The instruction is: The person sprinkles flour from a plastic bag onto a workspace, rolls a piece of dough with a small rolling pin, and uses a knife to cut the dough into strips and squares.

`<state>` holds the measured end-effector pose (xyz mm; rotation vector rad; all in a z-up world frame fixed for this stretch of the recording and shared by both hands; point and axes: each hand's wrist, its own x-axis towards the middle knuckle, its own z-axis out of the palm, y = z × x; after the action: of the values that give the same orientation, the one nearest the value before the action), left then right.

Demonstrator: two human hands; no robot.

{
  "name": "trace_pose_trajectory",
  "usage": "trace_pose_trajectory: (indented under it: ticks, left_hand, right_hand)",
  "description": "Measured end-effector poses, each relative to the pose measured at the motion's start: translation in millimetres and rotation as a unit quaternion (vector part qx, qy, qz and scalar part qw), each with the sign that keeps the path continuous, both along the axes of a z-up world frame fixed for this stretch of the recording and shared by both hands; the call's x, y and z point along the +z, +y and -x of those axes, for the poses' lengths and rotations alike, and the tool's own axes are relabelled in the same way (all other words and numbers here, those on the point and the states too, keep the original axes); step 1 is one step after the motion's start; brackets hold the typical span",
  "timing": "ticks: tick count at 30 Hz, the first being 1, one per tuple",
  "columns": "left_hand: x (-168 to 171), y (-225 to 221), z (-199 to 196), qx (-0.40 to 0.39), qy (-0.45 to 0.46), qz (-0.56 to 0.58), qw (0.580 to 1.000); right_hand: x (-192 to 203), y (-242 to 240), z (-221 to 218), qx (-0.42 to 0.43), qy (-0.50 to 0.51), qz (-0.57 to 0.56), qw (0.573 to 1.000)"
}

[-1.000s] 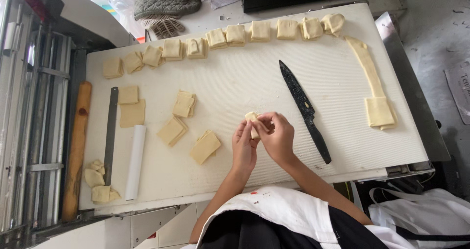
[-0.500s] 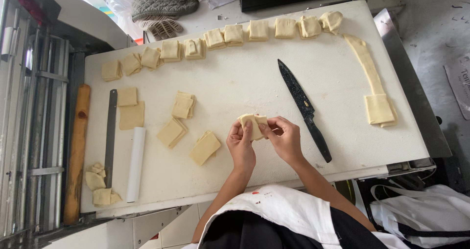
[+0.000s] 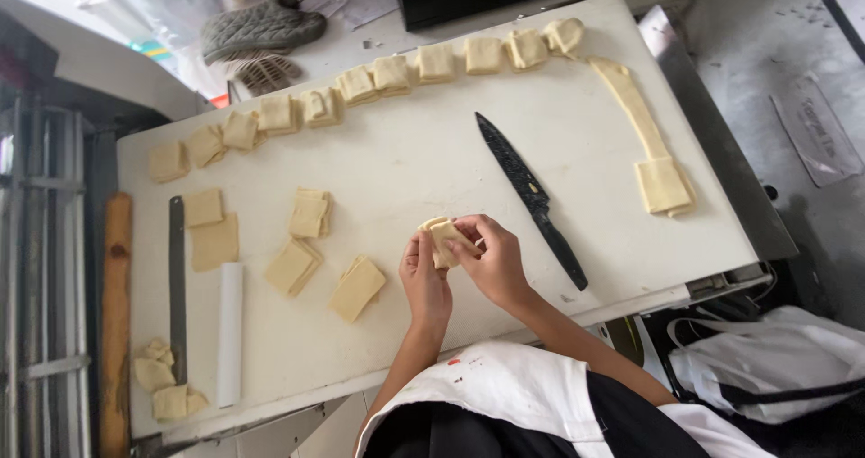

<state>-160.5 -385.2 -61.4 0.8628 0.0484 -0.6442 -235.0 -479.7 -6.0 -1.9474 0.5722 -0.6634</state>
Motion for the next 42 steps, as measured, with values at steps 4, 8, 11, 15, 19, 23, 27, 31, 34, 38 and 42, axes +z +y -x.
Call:
trace_pose_trajectory:
  ticks: [4, 8, 11, 15, 19, 23, 27, 31, 34, 38, 42]
  left_hand:
    - [0.4, -1.8, 2.5, -0.018, -0.041, -0.044, 0.998]
    - [7.4, -1.5, 0.8, -0.017, -0.072, -0.064, 0.995]
    - [10.2, -2.8, -1.2, -0.025, -0.059, -0.057, 0.996]
    - [13.8, 1.8, -7.9, -0.077, -0.103, -0.099, 0.987]
    - [20.6, 20.2, -15.2, -0.162, -0.334, -0.301, 0.879]
    - [36.8, 29.0, -22.6, -0.083, -0.584, -0.501, 0.634]
    - [46.0, 23.6, -11.5, -0.037, -0.629, -0.423, 0.651]
    - [47.7, -1.4, 12.5, -0.213, -0.427, -0.189, 0.858]
    - [45.0, -10.8, 24.9, -0.227, -0.365, -0.132, 0.893]
    - [41.6, -16.0, 25.9, -0.202, -0.391, -0.175, 0.881]
    - [40.0, -24.0, 26.9, -0.208, -0.394, -0.184, 0.876]
  right_hand:
    - [-22.3, -45.5, 17.0, -0.009, 0.019, 0.019, 1.000]
    - [-40.5, -163.3, 82.4, -0.270, 0.158, 0.321, 0.894]
    - [-56.2, -225.3, 131.4, -0.344, 0.353, 0.362, 0.791]
    - [-74.1, -220.9, 151.6, -0.325, 0.271, 0.308, 0.852]
    - [-54.1, -199.3, 139.7, -0.337, 0.190, 0.304, 0.871]
    - [-2.2, -175.2, 128.0, -0.289, 0.094, 0.198, 0.932]
    - [19.1, -122.4, 96.3, -0.143, -0.040, -0.165, 0.975]
    - [18.9, -79.9, 66.8, -0.020, -0.112, -0.335, 0.935]
    - [22.3, -83.6, 80.1, -0.033, -0.115, -0.301, 0.946]
    - [41.0, -155.6, 127.0, -0.084, -0.027, -0.127, 0.988]
    - [34.0, -203.8, 147.8, -0.043, 0.035, -0.194, 0.980]
